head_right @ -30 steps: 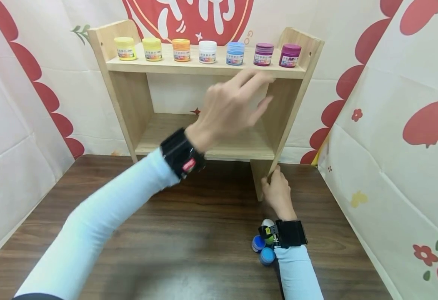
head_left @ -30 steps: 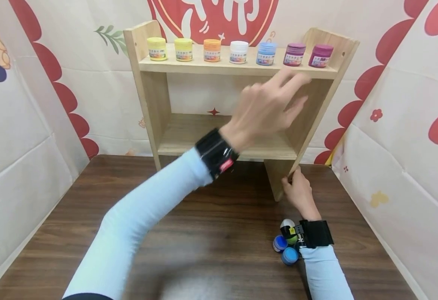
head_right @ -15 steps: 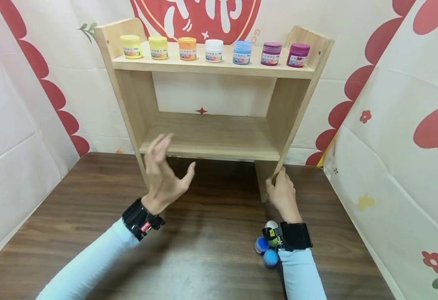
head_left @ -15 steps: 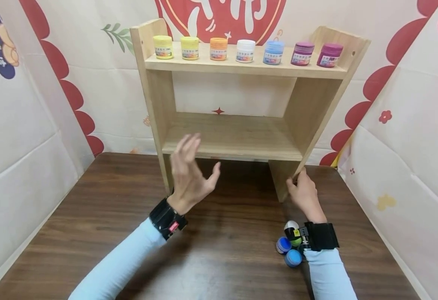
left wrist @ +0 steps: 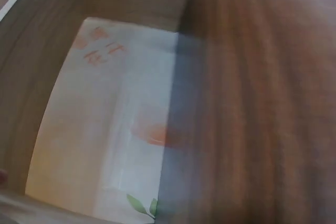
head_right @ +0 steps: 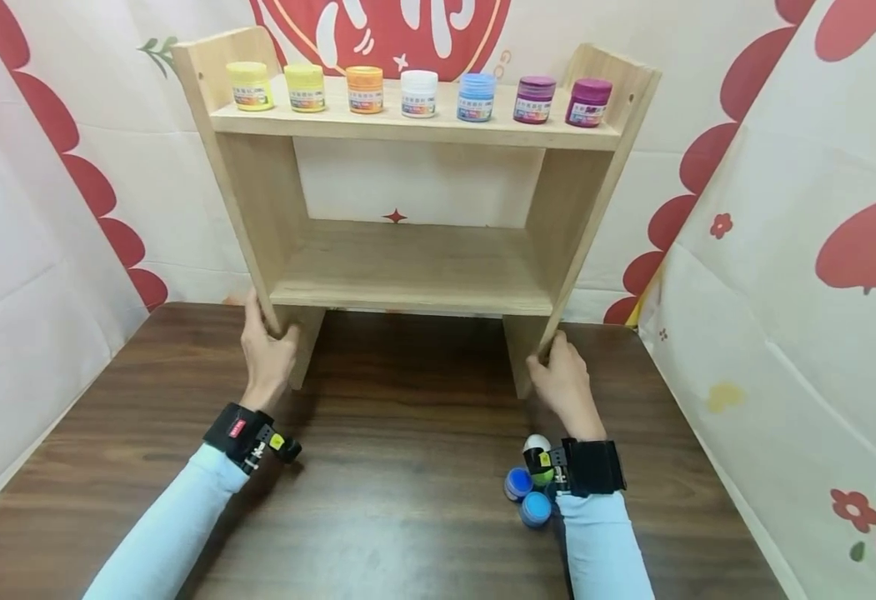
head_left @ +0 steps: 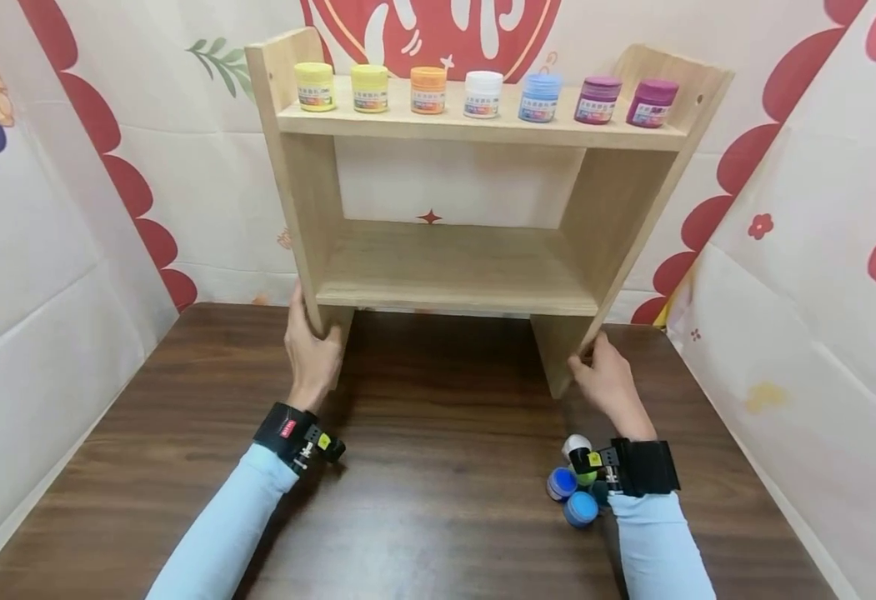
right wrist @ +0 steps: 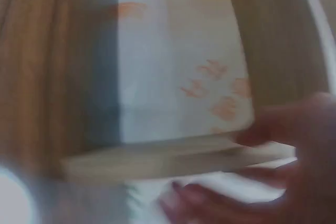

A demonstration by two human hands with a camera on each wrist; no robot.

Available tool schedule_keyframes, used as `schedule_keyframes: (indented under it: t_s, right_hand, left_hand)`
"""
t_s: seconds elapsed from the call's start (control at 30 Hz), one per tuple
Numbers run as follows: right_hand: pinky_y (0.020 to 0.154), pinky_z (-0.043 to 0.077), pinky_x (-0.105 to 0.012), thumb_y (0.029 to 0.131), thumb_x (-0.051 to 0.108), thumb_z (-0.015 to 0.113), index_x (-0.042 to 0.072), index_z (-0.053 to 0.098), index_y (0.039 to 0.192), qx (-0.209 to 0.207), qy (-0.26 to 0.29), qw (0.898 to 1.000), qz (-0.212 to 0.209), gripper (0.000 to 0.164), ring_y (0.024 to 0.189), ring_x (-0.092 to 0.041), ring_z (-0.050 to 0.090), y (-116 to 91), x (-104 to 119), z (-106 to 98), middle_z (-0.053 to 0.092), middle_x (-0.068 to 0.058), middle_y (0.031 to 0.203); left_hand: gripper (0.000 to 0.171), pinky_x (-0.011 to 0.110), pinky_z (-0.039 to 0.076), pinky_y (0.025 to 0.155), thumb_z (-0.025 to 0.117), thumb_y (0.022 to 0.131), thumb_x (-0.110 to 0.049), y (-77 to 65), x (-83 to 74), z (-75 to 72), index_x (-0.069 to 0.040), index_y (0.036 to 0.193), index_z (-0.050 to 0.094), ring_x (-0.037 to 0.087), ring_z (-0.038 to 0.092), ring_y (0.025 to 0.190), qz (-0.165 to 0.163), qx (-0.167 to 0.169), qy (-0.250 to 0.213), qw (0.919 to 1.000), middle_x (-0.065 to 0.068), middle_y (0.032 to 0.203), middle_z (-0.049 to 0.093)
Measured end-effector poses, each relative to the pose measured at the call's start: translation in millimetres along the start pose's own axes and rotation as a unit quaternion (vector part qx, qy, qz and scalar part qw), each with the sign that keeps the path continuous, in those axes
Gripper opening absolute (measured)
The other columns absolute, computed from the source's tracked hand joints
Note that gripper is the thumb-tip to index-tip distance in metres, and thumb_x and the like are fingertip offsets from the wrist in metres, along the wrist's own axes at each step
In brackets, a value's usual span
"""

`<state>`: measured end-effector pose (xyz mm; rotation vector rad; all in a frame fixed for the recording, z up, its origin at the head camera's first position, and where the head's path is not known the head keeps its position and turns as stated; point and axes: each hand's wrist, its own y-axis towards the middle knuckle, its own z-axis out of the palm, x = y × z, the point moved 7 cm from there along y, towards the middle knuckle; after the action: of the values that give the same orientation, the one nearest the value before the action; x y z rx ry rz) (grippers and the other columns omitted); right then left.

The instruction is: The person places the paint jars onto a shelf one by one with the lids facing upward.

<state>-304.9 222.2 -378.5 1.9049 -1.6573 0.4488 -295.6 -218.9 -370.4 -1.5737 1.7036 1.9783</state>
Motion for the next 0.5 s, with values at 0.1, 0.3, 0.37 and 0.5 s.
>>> schedule_keyframes:
  t_s: [0.1, 0.3, 0.37, 0.5]
  right_hand:
    - [0.077, 0.045, -0.048, 0.094, 0.026, 0.053, -0.010, 0.033, 0.137, 0.020, -0.020, 0.999, 0.021, 0.060, 0.102, -0.039, 0.053, -12.2, 2.7, -9.7, 0.051, -0.028, 0.118]
    - [0.074, 0.048, -0.045, 0.092, 0.029, 0.060, 0.001, 0.054, 0.126, 0.060, -0.053, 0.997, 0.002, 0.044, 0.096, -0.032, 0.056, -41.4, -0.6, -19.6, 0.061, -0.017, 0.110]
    - [0.070, 0.049, -0.041, 0.090, 0.034, 0.064, 0.004, 0.060, 0.119, 0.086, -0.067, 0.994, 0.010, 0.042, 0.090, -0.028, 0.056, -50.5, -8.1, -12.7, 0.062, -0.013, 0.104]
    - [0.060, 0.045, -0.035, 0.081, 0.047, 0.069, 0.010, 0.067, 0.102, 0.110, -0.106, 0.987, 0.043, 0.042, 0.076, -0.022, 0.051, -67.8, -25.3, 1.8, 0.060, -0.004, 0.087]
  left_hand:
    - [0.082, 0.041, 0.037, 0.081, 0.061, 0.075, 0.008, 3.0, 11.4, -3.1, -0.032, 0.144, 0.042, 0.020, 0.050, 0.097, -0.036, -0.007, -0.013, 0.9992, -0.001, 0.125, 0.056]
    - [0.044, 0.038, 0.039, 0.073, 0.054, 0.082, 0.007, 6.0, 17.0, 0.6, -0.009, 0.122, 0.056, 0.022, 0.049, 0.085, -0.052, 0.021, -0.016, 0.9983, 0.011, 0.099, 0.059]
    - [0.037, 0.037, 0.039, 0.074, 0.052, 0.083, 0.008, 7.1, 15.0, 3.7, -0.006, 0.117, 0.056, 0.021, 0.050, 0.086, -0.047, 0.026, -0.018, 0.9984, 0.013, 0.097, 0.059]
    - [0.036, 0.037, 0.039, 0.076, 0.050, 0.084, 0.012, 6.3, 0.2, 10.5, -0.002, 0.117, 0.055, 0.023, 0.051, 0.088, -0.042, 0.031, -0.039, 0.9979, 0.017, 0.098, 0.059]
